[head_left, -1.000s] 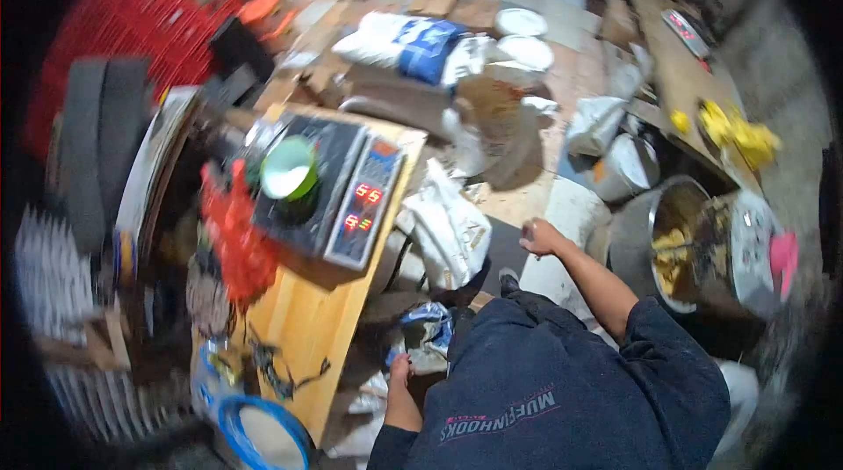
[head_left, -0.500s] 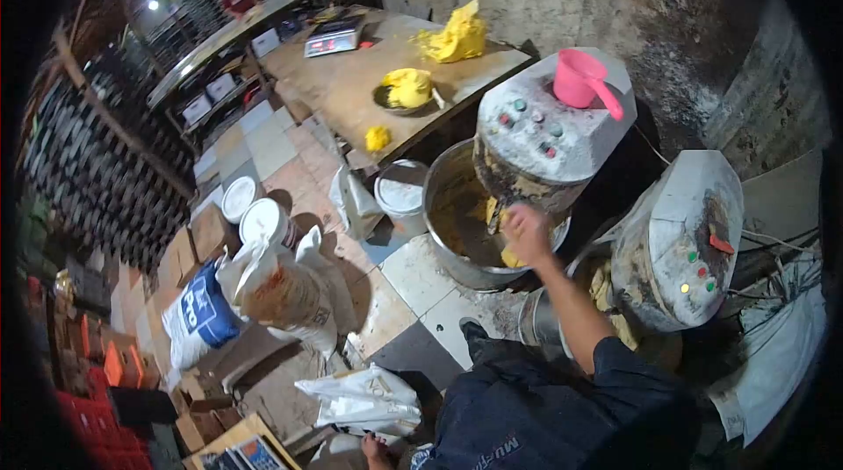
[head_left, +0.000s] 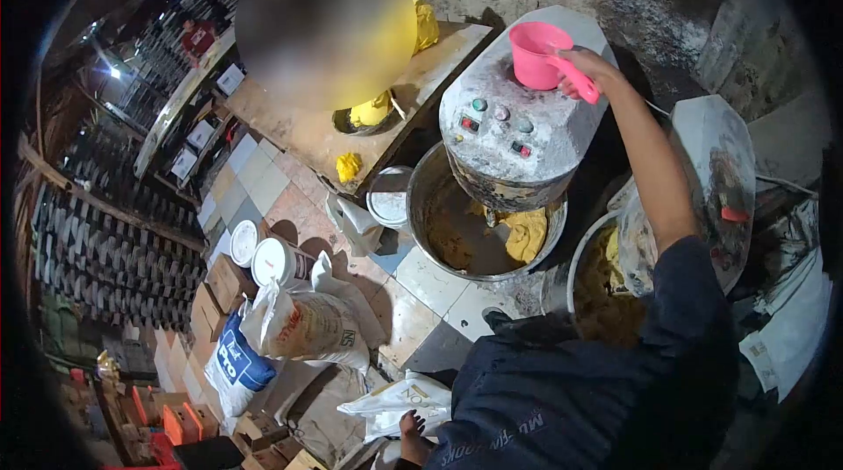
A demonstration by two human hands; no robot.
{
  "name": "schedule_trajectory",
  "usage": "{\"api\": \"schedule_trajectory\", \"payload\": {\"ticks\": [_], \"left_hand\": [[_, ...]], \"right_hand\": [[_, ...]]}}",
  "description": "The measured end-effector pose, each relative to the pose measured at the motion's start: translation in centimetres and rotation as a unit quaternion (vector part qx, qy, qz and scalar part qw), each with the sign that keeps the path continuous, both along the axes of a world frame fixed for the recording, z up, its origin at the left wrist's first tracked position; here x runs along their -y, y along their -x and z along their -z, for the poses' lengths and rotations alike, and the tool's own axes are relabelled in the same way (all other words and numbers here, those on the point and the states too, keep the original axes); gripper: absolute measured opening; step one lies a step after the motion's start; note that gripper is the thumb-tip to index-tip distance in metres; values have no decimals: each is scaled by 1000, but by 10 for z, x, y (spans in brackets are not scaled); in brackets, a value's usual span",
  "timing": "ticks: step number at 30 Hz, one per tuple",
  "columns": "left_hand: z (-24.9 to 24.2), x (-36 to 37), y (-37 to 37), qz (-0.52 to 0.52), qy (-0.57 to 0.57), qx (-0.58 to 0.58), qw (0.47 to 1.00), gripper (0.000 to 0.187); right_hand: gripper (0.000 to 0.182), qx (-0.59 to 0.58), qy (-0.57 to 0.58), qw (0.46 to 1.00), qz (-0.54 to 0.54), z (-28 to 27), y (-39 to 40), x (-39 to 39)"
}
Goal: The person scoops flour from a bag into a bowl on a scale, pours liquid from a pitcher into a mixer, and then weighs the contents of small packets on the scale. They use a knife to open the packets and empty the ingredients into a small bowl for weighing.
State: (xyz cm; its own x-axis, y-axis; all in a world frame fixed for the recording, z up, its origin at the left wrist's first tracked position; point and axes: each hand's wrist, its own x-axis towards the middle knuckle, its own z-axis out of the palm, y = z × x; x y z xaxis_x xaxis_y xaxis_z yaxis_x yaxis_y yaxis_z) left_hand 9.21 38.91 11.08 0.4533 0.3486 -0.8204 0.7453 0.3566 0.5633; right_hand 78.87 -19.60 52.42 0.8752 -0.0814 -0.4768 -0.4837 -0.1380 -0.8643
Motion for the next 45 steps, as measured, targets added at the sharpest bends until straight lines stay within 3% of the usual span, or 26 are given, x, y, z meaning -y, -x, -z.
{"api": "schedule_trajectory", "payload": {"ticks": [1, 4, 7, 9, 11, 16, 18, 21, 23, 25, 30, 32, 34, 36, 39, 40, 43, 45], "left_hand": [[-27, -1, 5, 69, -5, 79, 994, 60], [-12, -29, -4, 42, -20, 135, 990, 61], [31, -57, -40, -36, -52, -15, 998, 40], [47, -68, -44, -42, -60, -29, 997, 38], [41, -69, -40, -14, -43, -23, 999, 50], [59, -71, 11, 24, -27, -19, 999, 41], [67, -69, 29, 41, -15, -62, 997, 32], [79, -61, 49, 97, -6, -130, 987, 36], [88, -61, 53, 145, -6, -162, 976, 39], [87, -53, 46, 153, -15, -185, 971, 42], [91, -45, -18, 174, 43, -103, 978, 53], [87, -26, -57, 161, 19, -64, 985, 40], [86, -9, -90, 234, -23, 15, 972, 42], [59, 31, -128, 285, -88, 11, 954, 42], [30, 88, -166, 323, -75, 37, 943, 48], [27, 107, -171, 342, -82, 33, 936, 49], [28, 148, -185, 397, -96, 16, 912, 51], [27, 168, -180, 386, -56, 45, 920, 46]], "right_hand": [[49, 37, 22, 999, -6, 2, -1, -2], [52, 131, 118, 984, -6, -1, 2, -14], [52, 163, 230, 959, 17, -5, 21, -32], [51, 165, 194, 967, 30, -8, 41, -32], [50, 172, 173, 969, 37, -13, 70, -34], [48, 196, 124, 973, 9, -36, 196, -39], [47, 192, 113, 975, 3, -33, 248, -40], [48, 179, 104, 978, 5, -35, 334, -50], [46, 167, 117, 979, 5, -18, 384, -48], [59, 150, 67, 986, -7, 5, 434, -46], [59, 64, 49, 997, 15, 56, 544, -55], [56, 76, 75, 994, -17, 81, 575, -50], [50, 80, 37, 996, 2, 94, 598, -48], [41, 128, 115, 984, -34, 107, 614, -36], [21, 326, 255, 910, -26, 184, 633, -18], [22, 228, 157, 960, -45, 172, 639, -10], [22, 312, 265, 911, -44, 193, 642, 7], [22, 368, 261, 892, 13, 196, 645, 15]]}}
